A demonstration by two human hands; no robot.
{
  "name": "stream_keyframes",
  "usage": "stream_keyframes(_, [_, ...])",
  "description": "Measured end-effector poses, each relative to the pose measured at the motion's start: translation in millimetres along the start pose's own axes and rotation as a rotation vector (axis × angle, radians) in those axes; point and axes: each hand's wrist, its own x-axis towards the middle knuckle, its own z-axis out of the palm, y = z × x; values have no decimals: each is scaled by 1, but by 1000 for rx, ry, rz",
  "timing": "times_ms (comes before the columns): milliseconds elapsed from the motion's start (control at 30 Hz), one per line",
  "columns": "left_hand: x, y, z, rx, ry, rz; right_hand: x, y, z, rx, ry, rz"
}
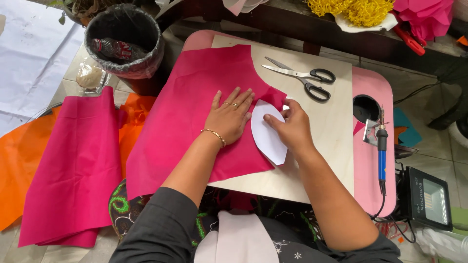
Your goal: Using a heat tool to cut a specific shape out of fabric using a paper template.
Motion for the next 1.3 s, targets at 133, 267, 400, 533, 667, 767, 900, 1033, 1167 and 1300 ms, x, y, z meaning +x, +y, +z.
stream_keyframes(133, [0, 0, 2, 47, 14, -16, 2, 0, 7, -44, -2, -2])
stream_keyframes(267, [1, -1, 6, 74, 21, -15, 4, 7, 7, 19, -11, 21])
stream_keyframes(400, [2, -2, 9, 103, 49, -17, 7, 10, -1, 57, -33, 38])
stream_keyframes(533, [2, -4, 9, 78, 38, -18, -9, 8, -28, 39, -90, 36])
stream_keyframes(667, [8, -11, 9, -21, 33, 12, -32, 2, -62, 288, -24, 10])
stream_keyframes(767, [16, -19, 15, -161, 93, 45, -39, -3, -80, 410, 98, -114])
stream_keyframes(900, [4, 15, -1, -752, 530, 298, -44, -16, -89, 493, 188, -274])
stream_keyframes(1033, [-20, 82, -14, -1317, 379, 207, -47, -29, -77, 535, 157, -340])
stream_keyframes(1167, [-29, 107, -13, -1486, 402, 20, -66, -47, -72, 345, 281, -539])
stream_keyframes(1300, [-35, 114, -12, -1643, 424, -73, -69, -56, -77, -150, 685, -1147])
